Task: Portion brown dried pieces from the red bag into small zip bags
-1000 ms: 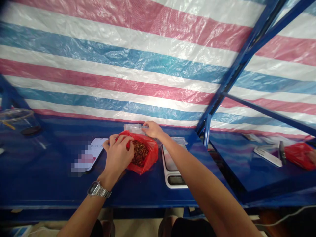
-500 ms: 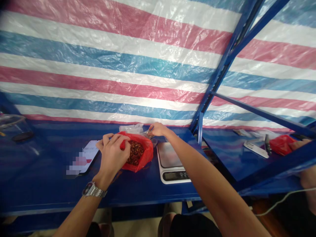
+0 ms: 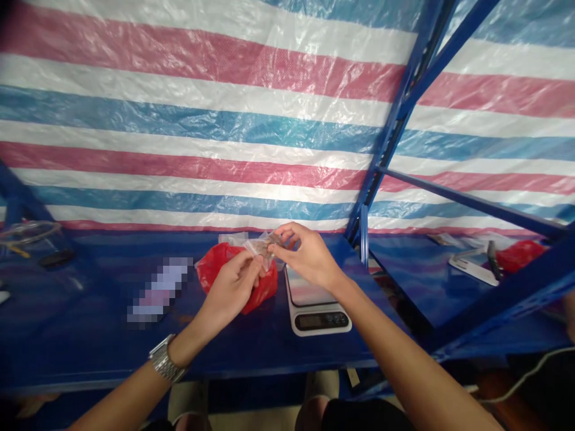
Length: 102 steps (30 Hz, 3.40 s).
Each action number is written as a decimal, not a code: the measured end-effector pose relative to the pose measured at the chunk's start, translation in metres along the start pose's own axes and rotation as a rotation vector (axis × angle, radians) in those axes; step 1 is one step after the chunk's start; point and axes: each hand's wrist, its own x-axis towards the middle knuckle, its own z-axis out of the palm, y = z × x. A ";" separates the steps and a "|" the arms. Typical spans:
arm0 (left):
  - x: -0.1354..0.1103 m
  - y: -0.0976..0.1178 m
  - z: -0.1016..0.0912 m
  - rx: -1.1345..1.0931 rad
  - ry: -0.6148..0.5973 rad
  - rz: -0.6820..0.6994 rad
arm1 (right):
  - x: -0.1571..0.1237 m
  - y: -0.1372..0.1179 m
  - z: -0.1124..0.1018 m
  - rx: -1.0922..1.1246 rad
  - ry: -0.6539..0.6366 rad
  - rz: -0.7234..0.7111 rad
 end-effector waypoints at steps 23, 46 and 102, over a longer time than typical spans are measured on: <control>0.006 -0.017 -0.026 0.384 -0.045 0.116 | -0.023 -0.001 0.057 0.115 -0.008 -0.041; -0.012 0.005 -0.010 0.337 0.063 0.165 | -0.042 -0.011 0.052 0.740 -0.035 0.362; 0.003 -0.054 -0.034 0.772 0.166 0.135 | -0.017 -0.009 0.070 -0.400 0.051 0.048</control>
